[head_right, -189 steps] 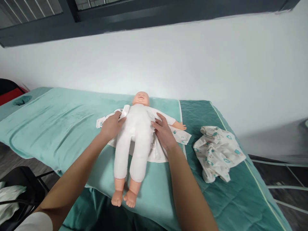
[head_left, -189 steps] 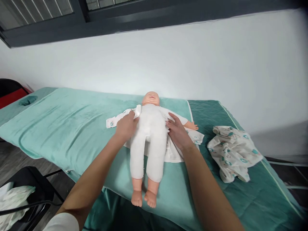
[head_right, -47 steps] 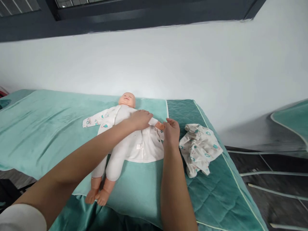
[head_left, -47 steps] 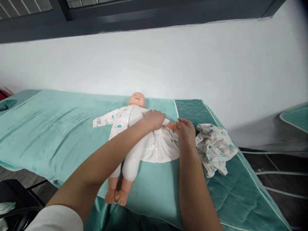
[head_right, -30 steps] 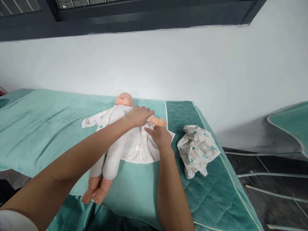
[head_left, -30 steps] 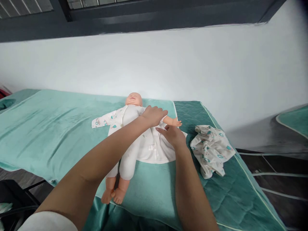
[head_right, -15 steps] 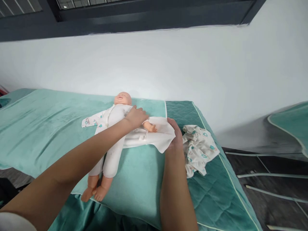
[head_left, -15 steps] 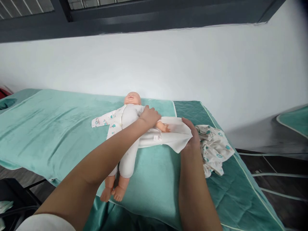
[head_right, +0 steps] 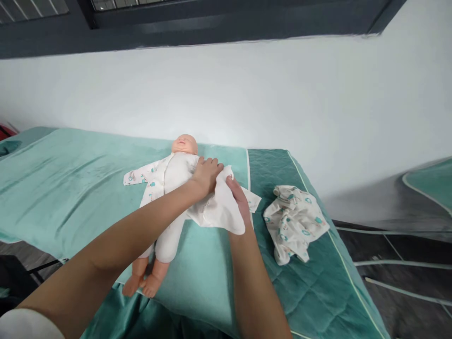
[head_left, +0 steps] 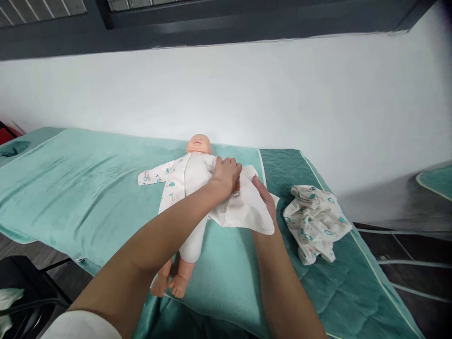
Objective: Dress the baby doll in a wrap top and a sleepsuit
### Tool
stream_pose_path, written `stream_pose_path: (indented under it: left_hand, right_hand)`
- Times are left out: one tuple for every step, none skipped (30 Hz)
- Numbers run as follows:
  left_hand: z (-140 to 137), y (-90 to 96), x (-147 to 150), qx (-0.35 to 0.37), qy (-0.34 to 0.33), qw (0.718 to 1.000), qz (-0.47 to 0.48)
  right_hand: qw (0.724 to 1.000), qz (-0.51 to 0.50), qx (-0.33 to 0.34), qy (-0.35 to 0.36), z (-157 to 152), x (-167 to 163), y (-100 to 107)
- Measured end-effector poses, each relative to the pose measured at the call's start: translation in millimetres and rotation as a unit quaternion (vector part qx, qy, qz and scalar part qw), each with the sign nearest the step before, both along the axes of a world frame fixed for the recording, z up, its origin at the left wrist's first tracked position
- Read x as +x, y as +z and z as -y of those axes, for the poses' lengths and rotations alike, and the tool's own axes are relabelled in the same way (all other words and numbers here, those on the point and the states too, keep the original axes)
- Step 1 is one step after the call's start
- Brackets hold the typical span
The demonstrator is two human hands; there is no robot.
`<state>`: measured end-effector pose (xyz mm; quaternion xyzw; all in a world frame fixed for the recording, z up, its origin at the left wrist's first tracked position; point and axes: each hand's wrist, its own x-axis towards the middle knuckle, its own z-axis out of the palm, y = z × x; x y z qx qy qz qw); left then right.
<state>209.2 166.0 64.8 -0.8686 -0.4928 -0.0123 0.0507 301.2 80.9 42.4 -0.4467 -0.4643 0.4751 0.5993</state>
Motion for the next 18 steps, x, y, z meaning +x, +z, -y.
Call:
stream_pose_path:
  left_hand:
    - [-0.3,1.0,-1.1,-0.014,-0.001,1.000,0.010]
    - [-1.2,2.9,-3.0,-0.029,-0.005,0.999,0.021]
    - [-2.8,5.7,-5.7,-0.047,-0.014,0.998,0.034]
    - [-4.9,9.6,-9.2,-0.069,-0.030,0.996,0.051]
    - [-7.8,14.1,-13.3,-0.094,-0.051,0.992,0.072]
    - [-11.2,19.2,-18.1,-0.122,-0.074,0.985,0.096]
    - [-15.1,24.5,-23.4,-0.147,-0.097,0.977,0.122]
    - [-19.6,29.4,-29.2,-0.164,-0.113,0.968,0.151]
    - [-24.4,33.8,-35.6,-0.167,-0.120,0.962,0.181]
    - [-29.3,37.2,-42.6,-0.157,-0.115,0.958,0.209]
    - [-34.1,39.6,-50.0,-0.139,-0.103,0.958,0.231]
    - [-38.5,40.9,-58.0,-0.114,-0.088,0.959,0.246]
    - [-42.2,41.2,-66.2,-0.088,-0.072,0.961,0.254]
    - [-44.9,40.7,-74.6,-0.064,-0.057,0.962,0.259]
    - [-46.8,39.6,-82.9,-0.045,-0.045,0.962,0.265]
    - [-47.9,38.1,-90.7,-0.030,-0.033,0.961,0.272]
    - [-48.4,36.3,-97.9,-0.021,-0.017,0.959,0.281]
    - [-48.7,34.4,-104.3,-0.017,0.003,0.957,0.289]
  right_hand:
    - [0.999,-0.030,-0.003,0.020,0.4,-2.5,-0.8]
    - [0.997,-0.066,-0.011,0.042,0.6,-4.0,-1.8]
    - [0.993,-0.098,-0.017,0.062,0.6,-4.7,-2.9]
    - [0.991,-0.113,-0.017,0.073,0.5,-4.9,-4.1]
    - [0.990,-0.117,-0.014,0.081,0.4,-4.8,-5.2]
    - [0.990,-0.113,-0.010,0.085,0.4,-4.6,-6.1]
    - [0.990,-0.104,-0.006,0.094,0.6,-4.7,-6.9]
    - [0.990,-0.095,-0.005,0.105,1.1,-5.0,-7.4]
    - [0.989,-0.087,-0.005,0.122,1.8,-5.7,-7.6]
    - [0.986,-0.082,-0.006,0.143,2.7,-6.8,-7.7]
    - [0.983,-0.081,-0.007,0.163,3.6,-8.1,-7.6]
    - [0.980,-0.080,-0.009,0.183,4.4,-9.8,-7.5]
    - [0.977,-0.078,-0.010,0.198,5.0,-11.7,-7.5]
    - [0.975,-0.077,-0.009,0.207,5.2,-13.7,-7.9]
    - [0.975,-0.074,-0.006,0.210,5.1,-15.8,-8.5]
    - [0.976,-0.067,-0.002,0.208,4.6,-18.0,-9.6]
    - [0.978,-0.057,0.004,0.201,3.7,-20.0,-11.0]
    - [0.981,-0.042,0.011,0.190,2.6,-21.8,-12.7]
